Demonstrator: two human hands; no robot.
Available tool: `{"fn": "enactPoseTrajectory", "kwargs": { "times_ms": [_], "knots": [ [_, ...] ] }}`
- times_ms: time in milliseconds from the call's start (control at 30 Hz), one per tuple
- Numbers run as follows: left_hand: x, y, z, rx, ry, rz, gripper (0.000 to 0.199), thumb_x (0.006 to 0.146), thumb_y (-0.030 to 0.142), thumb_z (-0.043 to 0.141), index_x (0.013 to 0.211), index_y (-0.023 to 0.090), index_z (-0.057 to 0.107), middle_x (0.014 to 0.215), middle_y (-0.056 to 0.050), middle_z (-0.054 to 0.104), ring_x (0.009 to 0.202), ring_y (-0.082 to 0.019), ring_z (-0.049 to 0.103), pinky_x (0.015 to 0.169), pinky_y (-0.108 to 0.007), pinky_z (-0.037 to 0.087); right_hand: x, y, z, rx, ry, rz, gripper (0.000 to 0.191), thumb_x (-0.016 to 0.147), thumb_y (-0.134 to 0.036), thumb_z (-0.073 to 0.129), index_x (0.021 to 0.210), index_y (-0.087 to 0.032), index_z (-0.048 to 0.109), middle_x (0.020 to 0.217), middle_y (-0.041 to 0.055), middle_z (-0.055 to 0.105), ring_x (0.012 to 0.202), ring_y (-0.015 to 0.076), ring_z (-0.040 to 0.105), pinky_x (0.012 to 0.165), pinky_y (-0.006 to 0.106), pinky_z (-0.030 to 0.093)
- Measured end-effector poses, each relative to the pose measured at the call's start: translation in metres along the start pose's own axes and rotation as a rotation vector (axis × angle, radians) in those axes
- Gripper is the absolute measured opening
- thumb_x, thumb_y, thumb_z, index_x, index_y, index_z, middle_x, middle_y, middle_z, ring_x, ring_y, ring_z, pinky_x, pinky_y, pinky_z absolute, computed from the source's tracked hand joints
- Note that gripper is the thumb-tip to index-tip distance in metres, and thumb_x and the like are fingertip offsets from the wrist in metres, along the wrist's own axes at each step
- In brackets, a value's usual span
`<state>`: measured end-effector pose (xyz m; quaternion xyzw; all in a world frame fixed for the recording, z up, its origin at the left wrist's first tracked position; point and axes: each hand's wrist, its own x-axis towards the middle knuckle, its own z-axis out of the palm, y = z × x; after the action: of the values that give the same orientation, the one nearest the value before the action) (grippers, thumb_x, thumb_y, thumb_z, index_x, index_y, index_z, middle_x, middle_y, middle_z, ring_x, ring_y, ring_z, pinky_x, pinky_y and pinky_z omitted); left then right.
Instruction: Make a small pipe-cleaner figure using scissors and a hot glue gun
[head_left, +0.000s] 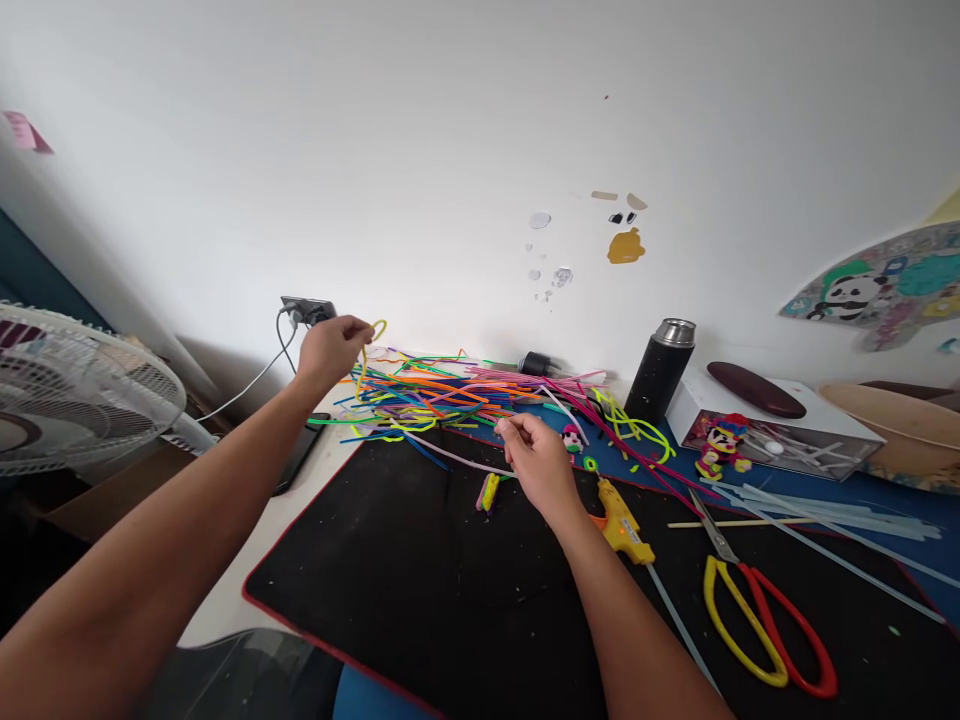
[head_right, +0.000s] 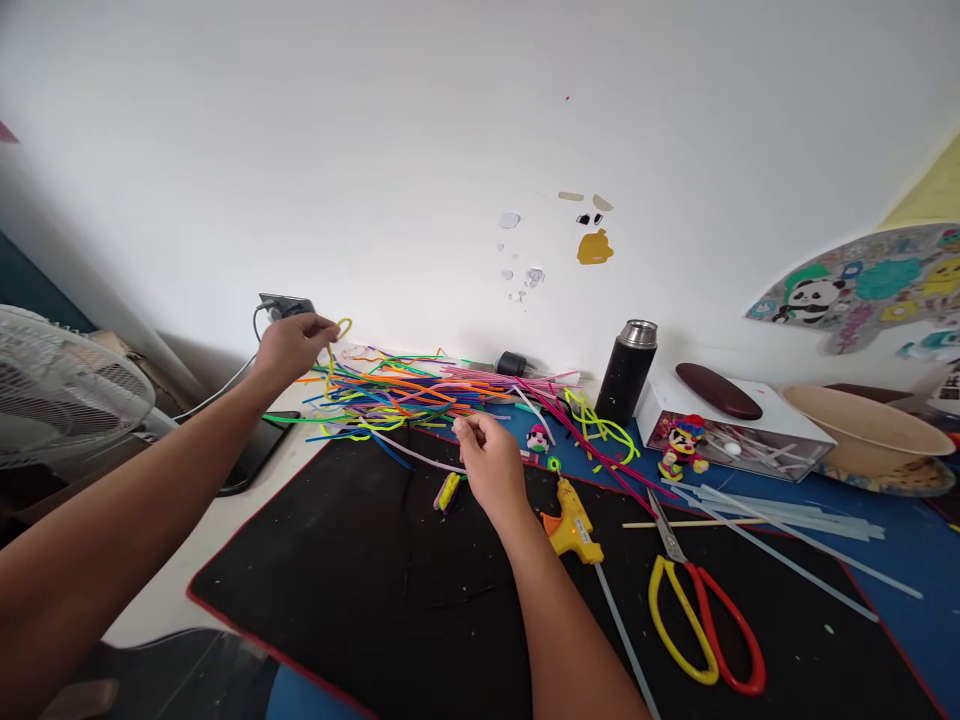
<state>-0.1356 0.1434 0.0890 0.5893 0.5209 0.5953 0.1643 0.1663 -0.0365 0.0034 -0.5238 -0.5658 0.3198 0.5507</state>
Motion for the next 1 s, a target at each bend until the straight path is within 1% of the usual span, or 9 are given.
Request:
{"fn": "enactPoseTrajectory", "kwargs": {
  "times_ms": [100, 267, 333, 500, 567, 700, 800, 867, 1000],
  "knots": [
    [0.009, 0.009, -0.007, 0.094, 0.103, 0.117, 0.003, 0.08, 0.02, 0.077, 0.081, 0.018, 0.076, 0.067, 0.0, 0.068, 0.063, -0.016, 0.056, 0.064, -0.027, 0.04, -0.001, -0.001, 0.001, -0.015, -0.016, -0.013, 0.034, 0.097, -0.05, 0.06, 0.077, -0.023, 0.063, 0.058, -0.0023, 0.056, 0.052, 0.0167, 0.049, 0.052, 0.028, 0.036],
    [0.024, 0.032, -0.015, -0.224, 0.473, 0.112, 0.009, 0.096, 0.017, 0.064, 0.093, 0.01, 0.066, 0.074, 0.002, 0.064, 0.068, -0.01, 0.056, 0.067, -0.022, 0.044, -0.002, -0.003, 0.002, -0.014, -0.02, -0.004, 0.033, 0.096, -0.051, 0.061, 0.077, -0.024, 0.064, 0.058, -0.0022, 0.056, 0.053, 0.0178, 0.049, 0.053, 0.029, 0.035],
    [0.023, 0.043, -0.017, -0.219, 0.506, 0.163, 0.007, 0.098, 0.017, 0.063, 0.096, 0.01, 0.063, 0.077, 0.002, 0.063, 0.071, -0.009, 0.058, 0.072, -0.022, 0.047, -0.002, -0.003, 0.003, -0.02, -0.018, -0.002, 0.033, 0.096, -0.05, 0.06, 0.076, -0.024, 0.063, 0.057, -0.0022, 0.055, 0.054, 0.0181, 0.049, 0.054, 0.029, 0.036],
    [-0.002, 0.074, -0.02, -0.147, 0.388, 0.399, 0.016, 0.098, 0.024, 0.062, 0.104, 0.008, 0.062, 0.086, -0.001, 0.065, 0.076, -0.011, 0.064, 0.077, -0.027, 0.052, -0.002, -0.001, 0.004, -0.032, -0.021, 0.004, 0.029, 0.096, -0.047, 0.06, 0.08, -0.023, 0.066, 0.058, -0.0019, 0.056, 0.055, 0.018, 0.05, 0.054, 0.028, 0.037],
    [-0.022, 0.083, -0.015, -0.026, 0.27, 0.513, 0.015, 0.096, 0.025, 0.065, 0.101, 0.011, 0.068, 0.088, -0.003, 0.068, 0.077, -0.013, 0.063, 0.079, -0.029, 0.05, -0.003, -0.002, 0.004, -0.005, -0.028, 0.016, 0.031, 0.096, -0.049, 0.06, 0.08, -0.023, 0.065, 0.058, -0.0021, 0.055, 0.054, 0.0172, 0.05, 0.052, 0.028, 0.036],
    [-0.074, 0.082, 0.009, 0.239, -0.323, 0.706, 0.007, 0.087, 0.029, 0.072, 0.083, 0.024, 0.075, 0.084, -0.005, 0.072, 0.084, -0.023, 0.064, 0.086, -0.037, 0.046, -0.002, -0.006, 0.004, 0.141, -0.058, 0.057, 0.038, 0.094, -0.058, 0.062, 0.08, -0.023, 0.062, 0.057, -0.0039, 0.054, 0.045, 0.0136, 0.045, 0.045, 0.026, 0.033],
    [-0.11, 0.072, 0.033, 0.289, -0.595, 0.728, 0.012, 0.092, 0.029, 0.066, 0.092, 0.028, 0.077, 0.091, -0.007, 0.073, 0.088, -0.026, 0.065, 0.087, -0.039, 0.044, -0.002, -0.01, 0.004, 0.25, -0.081, 0.089, 0.044, 0.092, -0.065, 0.062, 0.083, -0.022, 0.062, 0.057, -0.0049, 0.053, 0.041, 0.0112, 0.043, 0.041, 0.025, 0.031],
    [-0.127, 0.066, 0.046, 0.312, -0.656, 0.787, 0.017, 0.096, 0.029, 0.06, 0.094, 0.028, 0.077, 0.087, -0.008, 0.072, 0.085, -0.026, 0.065, 0.084, -0.038, 0.044, -0.002, -0.011, 0.004, 0.303, -0.097, 0.111, 0.046, 0.093, -0.067, 0.06, 0.083, -0.022, 0.061, 0.058, -0.0046, 0.055, 0.04, 0.0101, 0.044, 0.04, 0.024, 0.029],
    [-0.144, 0.062, 0.056, 0.36, -0.603, 0.943, 0.022, 0.102, 0.024, 0.053, 0.099, 0.025, 0.074, 0.085, -0.007, 0.072, 0.083, -0.023, 0.063, 0.079, -0.035, 0.043, -0.002, -0.011, 0.006, 0.338, -0.114, 0.162, 0.049, 0.091, -0.069, 0.061, 0.08, -0.022, 0.058, 0.06, -0.004, 0.057, 0.039, 0.0092, 0.047, 0.038, 0.023, 0.029]
  ]
}}
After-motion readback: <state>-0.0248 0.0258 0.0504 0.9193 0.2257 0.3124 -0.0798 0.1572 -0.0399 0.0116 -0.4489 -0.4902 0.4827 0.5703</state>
